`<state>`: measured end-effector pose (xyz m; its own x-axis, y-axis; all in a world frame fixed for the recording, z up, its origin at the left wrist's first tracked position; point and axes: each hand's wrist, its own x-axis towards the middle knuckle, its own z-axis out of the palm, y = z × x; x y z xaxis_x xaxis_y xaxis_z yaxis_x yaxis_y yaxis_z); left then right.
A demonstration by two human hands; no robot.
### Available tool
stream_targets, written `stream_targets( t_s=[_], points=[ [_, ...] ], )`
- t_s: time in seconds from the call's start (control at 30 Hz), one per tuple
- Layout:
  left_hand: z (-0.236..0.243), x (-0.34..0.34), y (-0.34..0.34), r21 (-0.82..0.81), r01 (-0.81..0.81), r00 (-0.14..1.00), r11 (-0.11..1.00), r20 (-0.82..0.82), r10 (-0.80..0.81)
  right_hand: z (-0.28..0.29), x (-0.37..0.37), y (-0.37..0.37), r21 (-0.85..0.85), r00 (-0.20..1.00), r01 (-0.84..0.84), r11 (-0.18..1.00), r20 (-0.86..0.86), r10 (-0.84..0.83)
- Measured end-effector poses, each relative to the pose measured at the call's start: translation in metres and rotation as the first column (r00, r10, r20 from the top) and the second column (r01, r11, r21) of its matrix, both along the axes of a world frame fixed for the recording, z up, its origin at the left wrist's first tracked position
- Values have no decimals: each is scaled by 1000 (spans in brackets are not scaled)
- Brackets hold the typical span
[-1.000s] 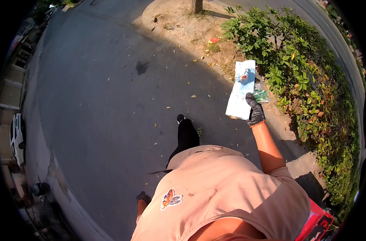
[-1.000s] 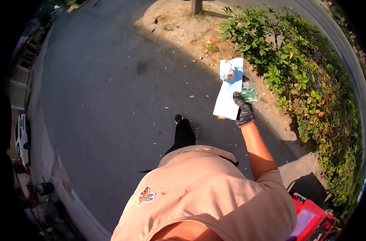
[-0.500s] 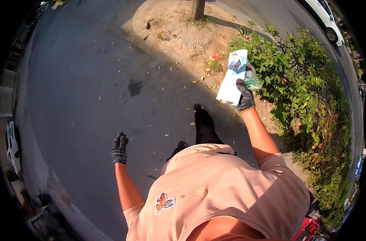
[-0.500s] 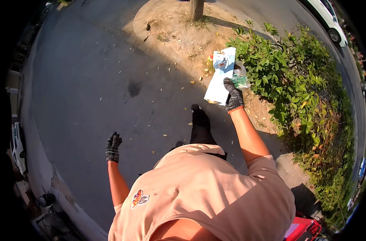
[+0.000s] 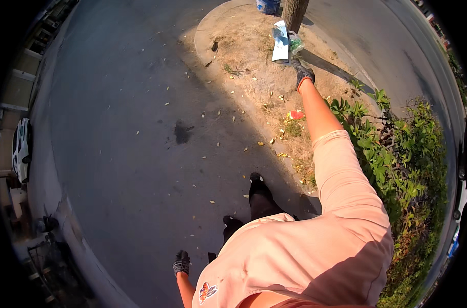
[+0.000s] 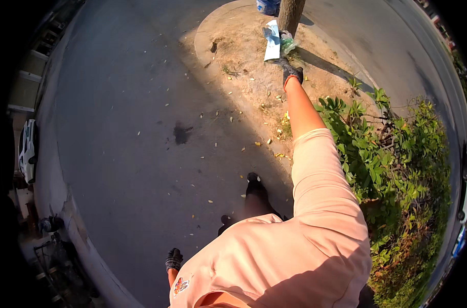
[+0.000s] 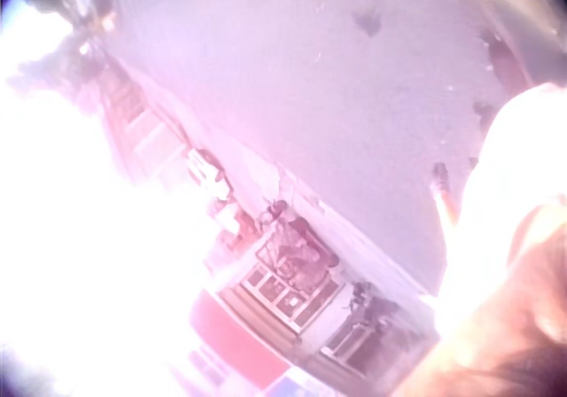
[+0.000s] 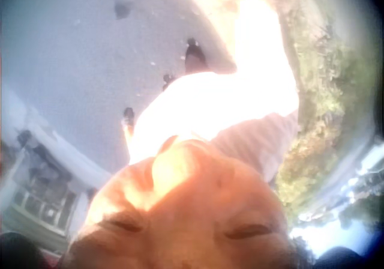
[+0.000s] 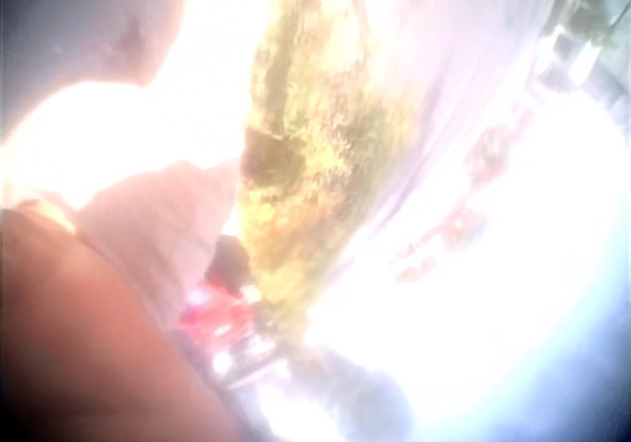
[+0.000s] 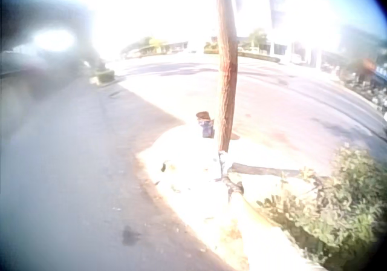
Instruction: The person disassembles a washing machine, removing the drum and internal components. They use a screwdriver to loosen parts and pliers to cut wires. The person also walks to a nearby red cart to dispose of debris before returning to continue the repair.
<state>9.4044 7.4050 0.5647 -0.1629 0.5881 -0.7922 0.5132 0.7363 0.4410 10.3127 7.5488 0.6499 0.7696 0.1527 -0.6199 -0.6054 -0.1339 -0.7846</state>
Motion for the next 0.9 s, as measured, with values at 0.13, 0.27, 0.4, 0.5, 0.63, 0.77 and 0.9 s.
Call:
stream_targets(
  t_s=[0.13,0.27,0.4,0.5,0.63,0.77,0.9],
  points=[
    [-39,49,-13,-14,-108,977,994,183,109,-91,18,-5,610,967,253,751,-170,-188],
    [-21,11,-78,-56,-233,970,971,55,236,-160,-129,-35,-331,793,-560,760,53,608],
    [-32,-28,-165,-119,-347,928,930,99,359,-166,-233,-84,-72,749,-658,750,-162,642],
    [-36,-62,-239,-149,-392,916,908,32,401,-160,-299,-114,-354,475,-857,375,-263,840],
    [-54,-112,-346,-173,-481,870,859,28,493,-157,-393,-140,-416,345,-873,255,-155,926],
    [-72,-182,-506,-181,-693,705,697,32,709,-158,-536,-164,-425,332,-850,311,26,943],
    [-79,-244,-678,-197,-899,400,390,-10,916,-172,-671,-220,-331,345,-894,301,-79,935]
  ],
)
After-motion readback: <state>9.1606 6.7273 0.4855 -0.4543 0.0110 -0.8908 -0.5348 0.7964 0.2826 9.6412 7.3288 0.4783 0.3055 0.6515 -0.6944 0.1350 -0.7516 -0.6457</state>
